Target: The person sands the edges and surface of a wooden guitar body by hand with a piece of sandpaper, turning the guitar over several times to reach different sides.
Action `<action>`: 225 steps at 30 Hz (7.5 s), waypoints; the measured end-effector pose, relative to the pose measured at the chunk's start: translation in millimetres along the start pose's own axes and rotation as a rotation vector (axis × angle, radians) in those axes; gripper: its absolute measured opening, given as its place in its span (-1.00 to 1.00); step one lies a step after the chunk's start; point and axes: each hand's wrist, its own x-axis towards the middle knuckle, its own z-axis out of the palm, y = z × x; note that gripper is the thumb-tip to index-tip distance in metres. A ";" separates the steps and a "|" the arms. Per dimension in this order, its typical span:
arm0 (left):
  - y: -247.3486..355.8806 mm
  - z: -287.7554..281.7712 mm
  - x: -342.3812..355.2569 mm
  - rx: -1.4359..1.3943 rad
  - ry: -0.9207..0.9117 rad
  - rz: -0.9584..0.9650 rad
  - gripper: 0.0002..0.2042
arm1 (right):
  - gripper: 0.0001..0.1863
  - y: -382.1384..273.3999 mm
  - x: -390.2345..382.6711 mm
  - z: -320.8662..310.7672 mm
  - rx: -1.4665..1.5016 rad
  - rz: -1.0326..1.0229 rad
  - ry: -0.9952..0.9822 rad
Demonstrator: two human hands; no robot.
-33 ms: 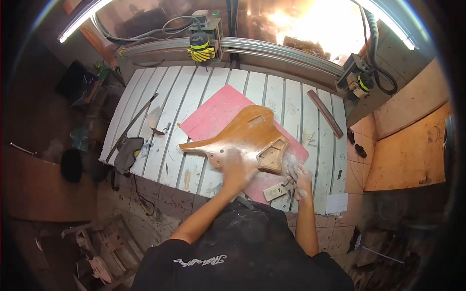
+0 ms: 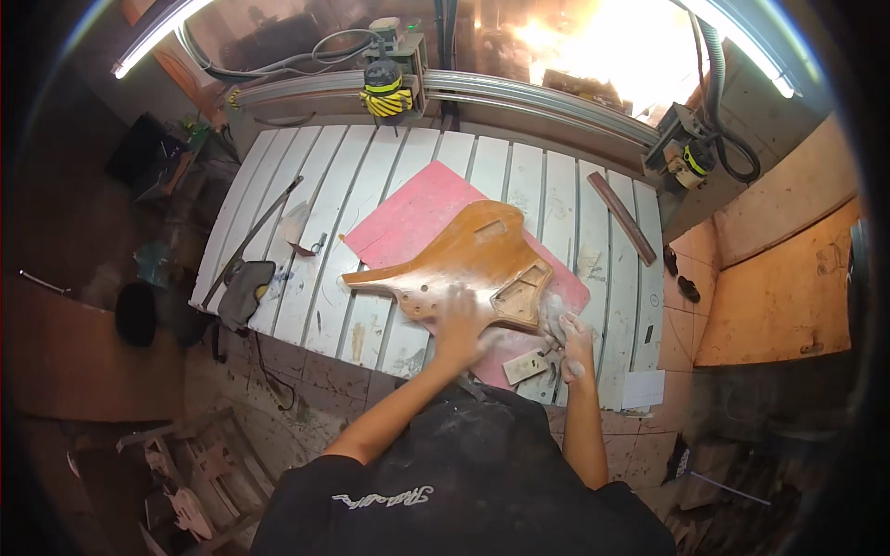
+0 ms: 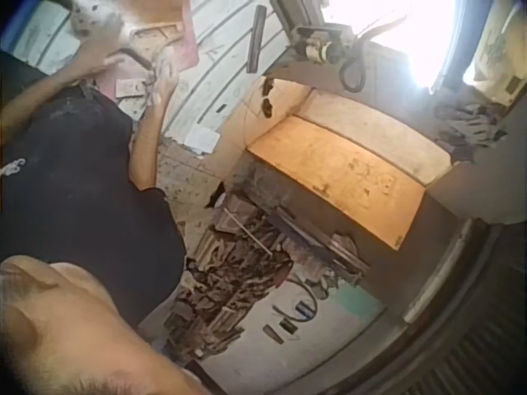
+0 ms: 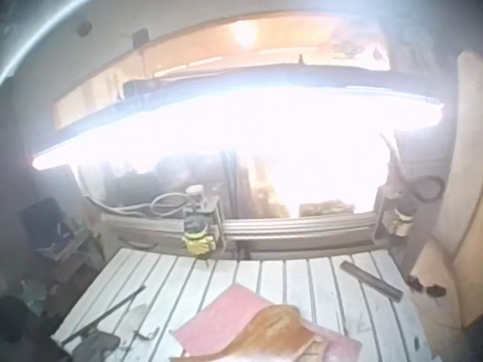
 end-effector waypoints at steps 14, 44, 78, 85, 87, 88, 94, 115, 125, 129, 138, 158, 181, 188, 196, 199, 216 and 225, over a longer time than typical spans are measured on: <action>-131.3 -72.1 -3.1 0.169 0.146 -0.337 -0.18 | -0.67 -6.2 -11.9 30.4 0.007 0.028 -0.150; 10.3 -64.4 -25.4 -1.783 -0.190 -0.615 -0.80 | -0.56 25.4 -30.7 71.8 -0.304 -0.361 -0.540; -30.9 -70.0 -29.5 -1.319 -0.048 -0.190 -0.70 | -0.48 -15.0 -71.8 112.2 0.132 0.377 -0.541; -79.0 -86.6 10.0 -0.869 -0.229 0.174 -0.40 | -0.49 -13.9 -47.8 102.4 0.041 0.489 -0.860; -90.6 -74.2 29.9 -0.630 -0.069 0.173 -0.40 | -0.56 -12.2 -24.8 113.2 -0.337 0.140 -0.745; -94.5 -68.3 41.2 -0.383 0.082 0.174 -0.39 | -0.63 -15.0 -10.6 120.8 -0.696 -0.216 -0.603; -81.9 -30.8 99.8 -0.076 0.249 -0.162 -0.44 | -0.69 -36.4 119.0 149.4 -1.171 -1.003 -0.041; -84.3 -28.9 104.8 0.048 0.219 -0.237 -0.50 | -0.79 51.1 64.2 151.8 -1.365 -1.120 -0.213; -86.5 -28.6 105.6 0.035 0.204 -0.248 -0.49 | -0.72 67.2 42.7 153.3 -1.243 -1.224 -0.131; -81.5 -32.9 104.1 0.040 0.185 -0.263 -0.50 | -0.77 -13.1 131.2 122.6 -1.186 -0.943 0.116; -82.5 -31.3 107.3 0.039 0.148 -0.290 -0.47 | -0.78 58.7 71.4 122.1 -1.313 -1.124 -0.071; -84.4 -22.5 104.0 0.102 0.210 -0.276 -0.47 | -0.75 74.8 39.9 128.7 -1.414 -1.074 0.005; -83.6 -25.6 102.3 0.086 0.176 -0.290 -0.46 | -0.79 58.7 3.8 131.7 -1.416 -1.113 -0.104; -80.2 -26.9 105.8 0.094 0.172 -0.288 -0.47 | -0.81 20.7 93.3 115.1 -1.384 -0.942 0.150; -77.2 -28.7 104.7 0.072 0.171 -0.285 -0.47 | -0.83 7.3 111.1 103.4 -1.321 -0.960 0.150; -76.1 -30.6 105.7 0.062 0.159 -0.290 -0.47 | -0.79 28.7 106.6 105.0 -1.367 -1.012 0.283; -81.3 -27.3 105.6 0.072 0.206 -0.279 -0.48 | -0.82 7.4 104.2 107.1 -1.342 -0.987 0.007; -78.4 -27.5 102.3 0.088 0.223 -0.258 -0.49 | -0.81 45.0 64.4 113.3 -1.395 -1.182 0.012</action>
